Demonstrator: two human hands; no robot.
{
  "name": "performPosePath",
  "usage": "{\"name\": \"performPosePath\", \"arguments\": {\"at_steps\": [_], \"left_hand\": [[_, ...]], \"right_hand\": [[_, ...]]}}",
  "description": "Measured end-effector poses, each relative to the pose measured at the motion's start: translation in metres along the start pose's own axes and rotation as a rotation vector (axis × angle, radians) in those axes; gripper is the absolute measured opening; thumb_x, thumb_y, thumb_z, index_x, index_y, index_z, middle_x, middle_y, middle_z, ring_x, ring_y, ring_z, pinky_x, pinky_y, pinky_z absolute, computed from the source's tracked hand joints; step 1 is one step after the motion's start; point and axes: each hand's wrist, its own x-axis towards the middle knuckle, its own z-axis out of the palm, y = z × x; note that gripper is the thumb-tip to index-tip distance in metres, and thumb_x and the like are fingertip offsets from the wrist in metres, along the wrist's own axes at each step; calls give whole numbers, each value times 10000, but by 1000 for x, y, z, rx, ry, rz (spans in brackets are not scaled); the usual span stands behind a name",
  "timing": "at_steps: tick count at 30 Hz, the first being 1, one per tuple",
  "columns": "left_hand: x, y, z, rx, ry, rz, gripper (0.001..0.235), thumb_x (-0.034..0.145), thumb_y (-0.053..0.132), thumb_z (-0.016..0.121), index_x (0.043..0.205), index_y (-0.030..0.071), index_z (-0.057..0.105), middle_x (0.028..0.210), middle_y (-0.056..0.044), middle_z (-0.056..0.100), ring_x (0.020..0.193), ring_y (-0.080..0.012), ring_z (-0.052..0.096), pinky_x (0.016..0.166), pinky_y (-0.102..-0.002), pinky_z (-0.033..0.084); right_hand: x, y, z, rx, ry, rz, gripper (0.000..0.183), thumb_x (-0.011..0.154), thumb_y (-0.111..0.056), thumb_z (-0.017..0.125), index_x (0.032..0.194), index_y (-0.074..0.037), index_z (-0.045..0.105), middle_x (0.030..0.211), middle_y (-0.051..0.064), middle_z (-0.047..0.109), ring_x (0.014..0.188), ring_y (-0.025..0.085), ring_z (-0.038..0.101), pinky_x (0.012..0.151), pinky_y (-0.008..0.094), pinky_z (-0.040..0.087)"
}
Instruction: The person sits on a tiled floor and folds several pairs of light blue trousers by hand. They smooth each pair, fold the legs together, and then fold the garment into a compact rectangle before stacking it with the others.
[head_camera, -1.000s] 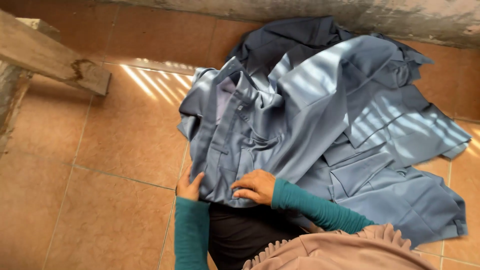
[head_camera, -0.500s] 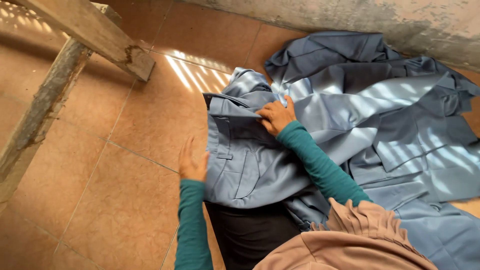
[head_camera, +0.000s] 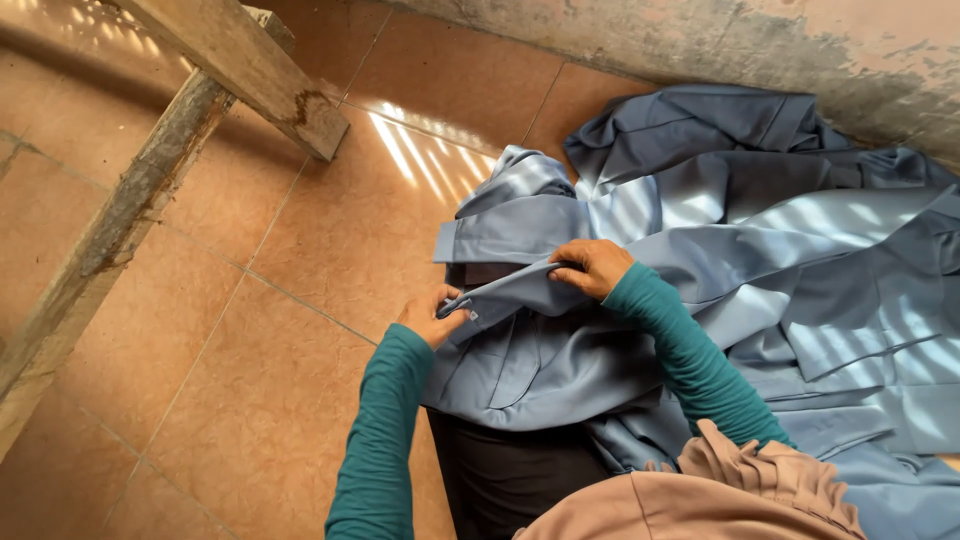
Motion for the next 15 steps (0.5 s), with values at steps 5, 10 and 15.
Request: {"name": "performPosePath", "arguments": {"at_steps": [5,10,15], "left_hand": [[16,-2,-25,91,211,26,292,794,484,737,1062,370,720,905,-13,756,934,-231,728,843,-395,574],[111,-16,3,445,523,205,336,757,488,638,1024,285,621,999,27,675,1082,-180,650,1039,-418,414],[146,-8,22,424,324,10,512,864,298,482,1370,368,439,1546,-28,451,1529,-261,275,1219,-514,223]], "right_hand": [[35,37,19,-170,9,155,217,943,-487,647,1099,-348,704,1073,-41,737,1071,272,708,921,493,553],[76,74,12,-276,148,131,216,963,-474,642,1118,-335,697,1072,-24,707,1100,265,681,935,471,546],[121,124,29,-343,153,115,235,893,-531,702,1063,-368,714,1365,-160,622,1323,168,537,987,390,449]]}}
